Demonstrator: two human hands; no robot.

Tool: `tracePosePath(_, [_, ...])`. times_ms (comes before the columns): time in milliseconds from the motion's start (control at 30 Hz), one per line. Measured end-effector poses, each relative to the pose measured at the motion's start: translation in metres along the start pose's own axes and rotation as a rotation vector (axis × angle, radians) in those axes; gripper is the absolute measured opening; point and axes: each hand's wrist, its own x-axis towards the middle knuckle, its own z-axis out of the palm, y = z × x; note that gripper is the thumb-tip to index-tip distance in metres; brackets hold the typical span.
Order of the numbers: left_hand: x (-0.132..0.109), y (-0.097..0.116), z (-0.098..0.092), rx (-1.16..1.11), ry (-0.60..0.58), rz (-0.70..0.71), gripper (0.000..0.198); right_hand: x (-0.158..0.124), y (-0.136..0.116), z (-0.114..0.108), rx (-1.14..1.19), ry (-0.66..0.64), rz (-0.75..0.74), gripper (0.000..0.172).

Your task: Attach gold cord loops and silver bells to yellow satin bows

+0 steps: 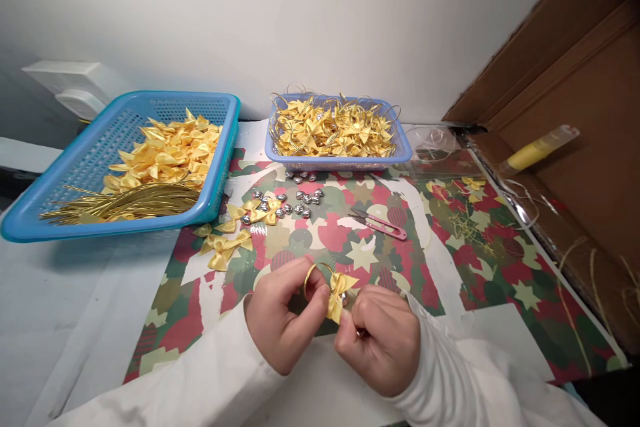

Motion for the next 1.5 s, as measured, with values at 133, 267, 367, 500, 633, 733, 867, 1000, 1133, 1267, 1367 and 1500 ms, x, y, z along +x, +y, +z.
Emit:
tracePosePath(133, [-0.001,-0.001,0.002,-0.009,0.019,-0.005,0.023,-0.001,0.001,-0.001,-0.019,-0.028,-0.025,0.032])
tracePosePath(267, [-0.003,-0.001,0.005,-0.022,0.042,0.000,0.023,-0.003,0.002,0.000,-0.032,-0.032,-0.054,0.032])
tracePosePath(367, [-0.006,0.001,0.006,-0.004,0.059,0.030,0.023,-0.004,0.003,0.001,-0.049,-0.033,-0.057,0.032])
tracePosePath(500, [-0.009,0.002,0.005,-0.002,0.047,0.069,0.022,-0.005,0.005,0.001,-0.060,-0.054,-0.070,0.032])
tracePosePath(633, [-0.007,0.001,0.002,-0.213,-0.004,-0.122,0.020,-0.007,0.008,0.000,-0.045,-0.080,-0.059,0.026])
tracePosePath(733, [-0.003,0.000,0.001,-0.470,-0.119,-0.313,0.026,-0.006,0.009,-0.001,-0.014,-0.074,-0.040,0.023])
tracePosePath(867, [-0.003,0.001,0.002,-0.616,-0.109,-0.393,0.022,-0.001,0.007,-0.003,0.042,-0.065,0.033,0.017])
tracePosePath(1000, [-0.004,0.000,0.003,-0.654,0.045,-0.374,0.020,0.003,0.004,-0.006,0.089,-0.123,0.143,0.017])
tracePosePath(1133, [-0.004,-0.001,0.004,-0.665,0.050,-0.378,0.018,0.006,0.003,-0.007,0.128,-0.149,0.202,0.019])
tracePosePath(1267, [-0.002,0.002,0.003,-0.662,0.081,-0.398,0.021,0.007,0.005,-0.006,0.197,-0.179,0.174,0.021])
tracePosePath(1367, [-0.002,-0.001,0.003,-0.622,0.046,-0.438,0.025,0.005,0.006,-0.005,0.164,-0.205,0.149,0.023])
tracePosePath(1500, [-0.002,-0.013,0.003,-0.662,-0.040,-0.506,0.029,0.002,0.010,-0.002,0.097,-0.224,0.137,0.024])
